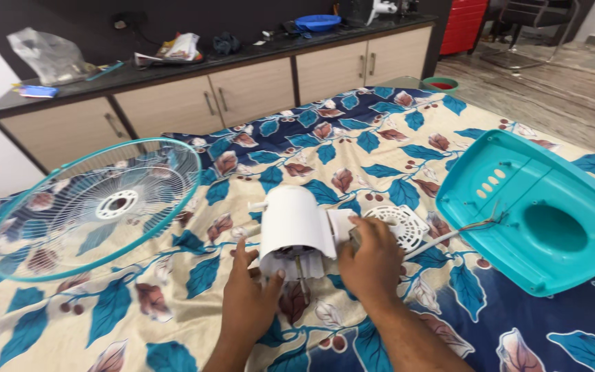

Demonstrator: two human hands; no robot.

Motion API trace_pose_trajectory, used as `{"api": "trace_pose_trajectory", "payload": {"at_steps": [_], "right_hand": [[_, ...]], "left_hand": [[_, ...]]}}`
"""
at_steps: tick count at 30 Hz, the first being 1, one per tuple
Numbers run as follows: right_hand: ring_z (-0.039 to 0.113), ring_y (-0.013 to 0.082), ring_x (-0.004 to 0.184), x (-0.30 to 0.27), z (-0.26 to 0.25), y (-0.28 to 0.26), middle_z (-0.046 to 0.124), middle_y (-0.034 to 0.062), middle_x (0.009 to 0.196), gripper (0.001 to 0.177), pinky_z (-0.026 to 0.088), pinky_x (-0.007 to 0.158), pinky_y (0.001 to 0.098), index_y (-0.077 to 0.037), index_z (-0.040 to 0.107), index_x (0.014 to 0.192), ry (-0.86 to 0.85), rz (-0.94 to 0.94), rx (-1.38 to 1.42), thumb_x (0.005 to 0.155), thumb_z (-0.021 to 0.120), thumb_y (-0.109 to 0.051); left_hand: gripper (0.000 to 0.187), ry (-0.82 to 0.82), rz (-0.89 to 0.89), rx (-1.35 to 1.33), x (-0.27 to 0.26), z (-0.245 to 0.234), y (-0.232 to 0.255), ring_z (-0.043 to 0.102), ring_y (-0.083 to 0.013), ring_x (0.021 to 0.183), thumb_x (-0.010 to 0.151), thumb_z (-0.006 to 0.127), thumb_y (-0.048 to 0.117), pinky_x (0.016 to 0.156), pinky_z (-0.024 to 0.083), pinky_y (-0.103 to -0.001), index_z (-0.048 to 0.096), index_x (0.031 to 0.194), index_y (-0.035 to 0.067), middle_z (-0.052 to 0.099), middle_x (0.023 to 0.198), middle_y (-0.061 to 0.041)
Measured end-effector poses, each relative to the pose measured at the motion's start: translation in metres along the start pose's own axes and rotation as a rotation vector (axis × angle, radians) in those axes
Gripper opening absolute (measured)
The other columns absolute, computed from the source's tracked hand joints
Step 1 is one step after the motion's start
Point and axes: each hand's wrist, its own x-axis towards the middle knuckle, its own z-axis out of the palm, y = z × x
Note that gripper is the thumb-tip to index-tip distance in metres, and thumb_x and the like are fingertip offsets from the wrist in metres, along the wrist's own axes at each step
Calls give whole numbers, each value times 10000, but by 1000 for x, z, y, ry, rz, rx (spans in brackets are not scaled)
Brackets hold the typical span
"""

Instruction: The person disassembles a table fan using a screwdriver. They remove screws from the motor housing, separate the motor casing, and detach the front grill from the fan blades.

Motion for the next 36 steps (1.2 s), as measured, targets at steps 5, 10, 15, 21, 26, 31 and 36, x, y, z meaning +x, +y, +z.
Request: {"api": "trace_pose_trajectory", "payload": {"at_steps": [5, 10, 15, 21, 26, 31, 36], "right_hand": [[622, 361, 1148, -2, -14, -20, 647, 139, 1202, 313, 480, 982, 486, -80, 674, 1113, 235, -212, 211, 805, 733, -90], [623, 321, 1053, -12, -33, -53, 668, 98, 1128, 243, 451, 930, 472, -97, 701, 1015, 226, -401, 234, 777, 746, -78], [628, 288, 980, -31, -45, -84, 671, 65, 1047, 191, 438, 880, 467, -109, 690, 945, 143, -696, 274, 765, 752, -93], [646, 249, 849, -61, -34, -109, 687, 34, 893, 159, 472, 786, 407, -132, 702, 899, -267, -1024, 404, 745, 735, -114], [671, 261, 744, -84, -23, -133, 711, 27, 771, 118, 481, 679, 420, -143, 743, 882, -582, -997, 367, 765, 744, -156], [689, 268, 762, -108, -13, -169, 719, 30, 812, 105, 524, 688, 425, -126, 739, 841, -684, -861, 485, 775, 760, -205], [672, 280, 793, -123, -12, -177, 694, 49, 801, 125, 528, 688, 424, -107, 710, 797, -683, -729, 477, 784, 752, -224]], "left_hand": [[822, 48, 150, 99, -35, -34, -22, 661, -282, 1123, 782, 810, 202, 869, 575, -385, 451, 1515, 97, 620, 1337, -139], [606, 46, 137, 101, -70, -82, -42, 671, -263, 1123, 798, 807, 228, 849, 584, -366, 592, 1356, 124, 666, 1287, -111], [517, 102, 98, 155, -106, -127, -52, 706, -224, 1047, 779, 816, 266, 793, 583, -350, 687, 1266, 153, 710, 1237, -52], [409, 204, 115, 146, -149, -180, -75, 732, -202, 995, 802, 795, 259, 797, 572, -324, 721, 1183, 128, 750, 1194, -46], [378, 375, 13, 18, -172, -227, -126, 741, -154, 990, 818, 777, 225, 758, 585, -303, 738, 1171, 98, 765, 1131, -66], [540, 860, -192, -656, -166, -275, -182, 689, -334, 1027, 914, 701, 184, 786, 551, -364, 565, 1360, -88, 684, 1162, -224], [801, 839, -335, -1127, -163, -323, -190, 618, -369, 1235, 1036, 562, 378, 951, 559, -353, 162, 1568, -66, 496, 1428, -285]]}}
